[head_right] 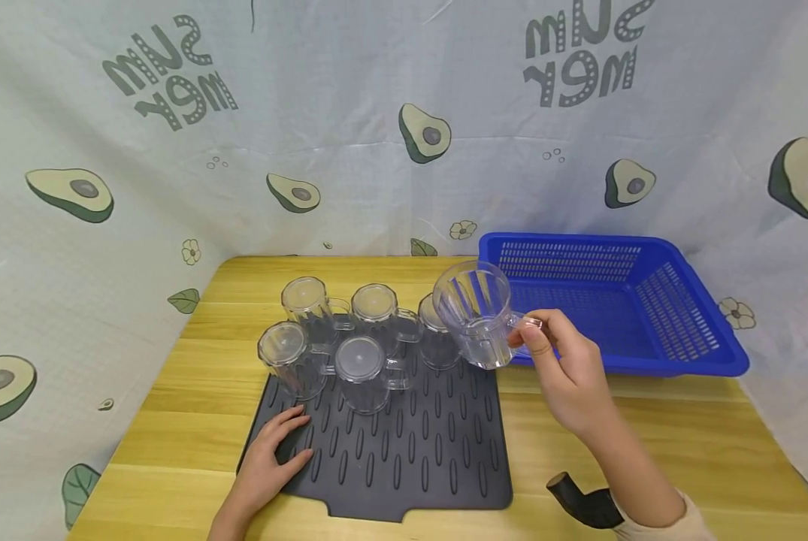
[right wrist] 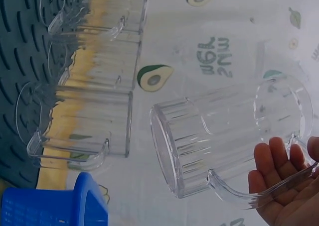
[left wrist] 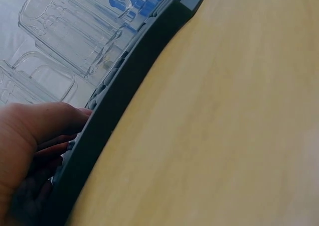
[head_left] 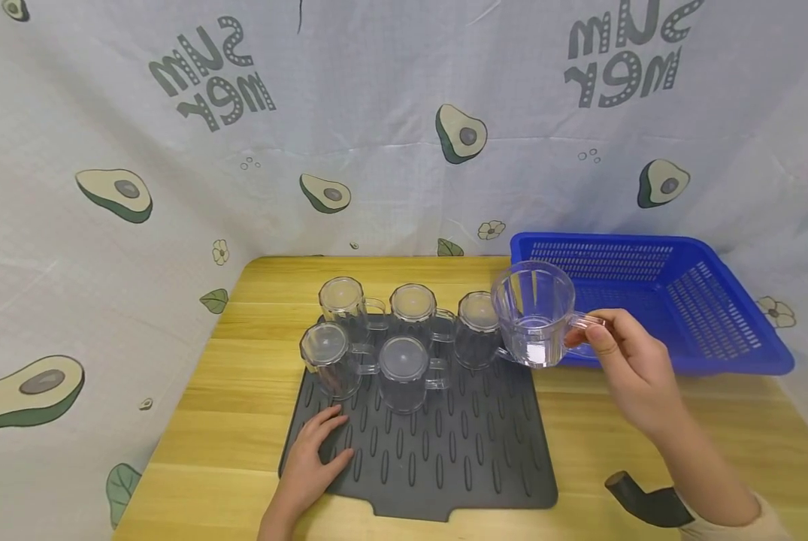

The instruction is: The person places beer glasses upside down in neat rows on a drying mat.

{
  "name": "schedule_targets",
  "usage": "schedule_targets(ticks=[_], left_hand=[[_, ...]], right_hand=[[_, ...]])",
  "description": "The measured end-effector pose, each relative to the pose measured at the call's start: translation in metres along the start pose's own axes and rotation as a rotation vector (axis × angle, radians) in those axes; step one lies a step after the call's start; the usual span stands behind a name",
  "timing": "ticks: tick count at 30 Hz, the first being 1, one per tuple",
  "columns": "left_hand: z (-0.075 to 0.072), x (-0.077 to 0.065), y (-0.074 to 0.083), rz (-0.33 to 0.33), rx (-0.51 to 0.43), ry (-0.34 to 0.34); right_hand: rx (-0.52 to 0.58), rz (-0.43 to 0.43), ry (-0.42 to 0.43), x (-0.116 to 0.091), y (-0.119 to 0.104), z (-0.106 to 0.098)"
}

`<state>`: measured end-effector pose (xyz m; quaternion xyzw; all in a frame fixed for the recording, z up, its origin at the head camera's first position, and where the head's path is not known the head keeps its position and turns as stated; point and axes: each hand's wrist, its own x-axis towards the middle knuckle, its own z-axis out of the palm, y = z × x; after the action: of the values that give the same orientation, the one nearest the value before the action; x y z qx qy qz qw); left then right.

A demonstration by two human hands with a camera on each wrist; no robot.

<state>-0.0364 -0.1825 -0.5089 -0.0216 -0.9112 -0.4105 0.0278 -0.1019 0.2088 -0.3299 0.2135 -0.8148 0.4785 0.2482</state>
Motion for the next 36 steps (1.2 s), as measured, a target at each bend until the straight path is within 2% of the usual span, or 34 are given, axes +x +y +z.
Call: schedule_targets(ticks=[5,11,13,21,27,31,34,36], left_hand=[[0.0,0.0,-0.001,0.001,0.002,0.0],[0.0,0.001,0.0,-0.002,0.017,-0.01],[-0.001,0.001,0.001,-0.006,0.014,-0.017],[-0.006,0.001,0.007,-0.033,0.005,-0.051],[-0.009,-0.002,0.014,-0.03,0.029,-0.065],[-0.012,-0.004,0.022,-0.014,0.011,-0.077],[-0.016,-0.003,0.032,0.009,-0.032,-0.124],[-0.017,-0.003,0.04,0.042,-0.082,-0.19]], right_hand=[[0.079,-0.017,-0.017,-0.002,-0.006,0.008],[0.307,0.064,-0.068,-0.004,-0.01,0.017],[0.352,0.078,-0.083,-0.005,-0.01,0.02],[0.446,0.106,-0.104,-0.007,-0.012,0.032],[0.44,0.118,-0.138,-0.01,-0.014,0.036],[0.467,0.101,-0.161,-0.011,-0.014,0.038],[0.466,0.097,-0.172,-0.012,-0.014,0.039],[0.47,0.093,-0.177,-0.013,-0.014,0.04]])
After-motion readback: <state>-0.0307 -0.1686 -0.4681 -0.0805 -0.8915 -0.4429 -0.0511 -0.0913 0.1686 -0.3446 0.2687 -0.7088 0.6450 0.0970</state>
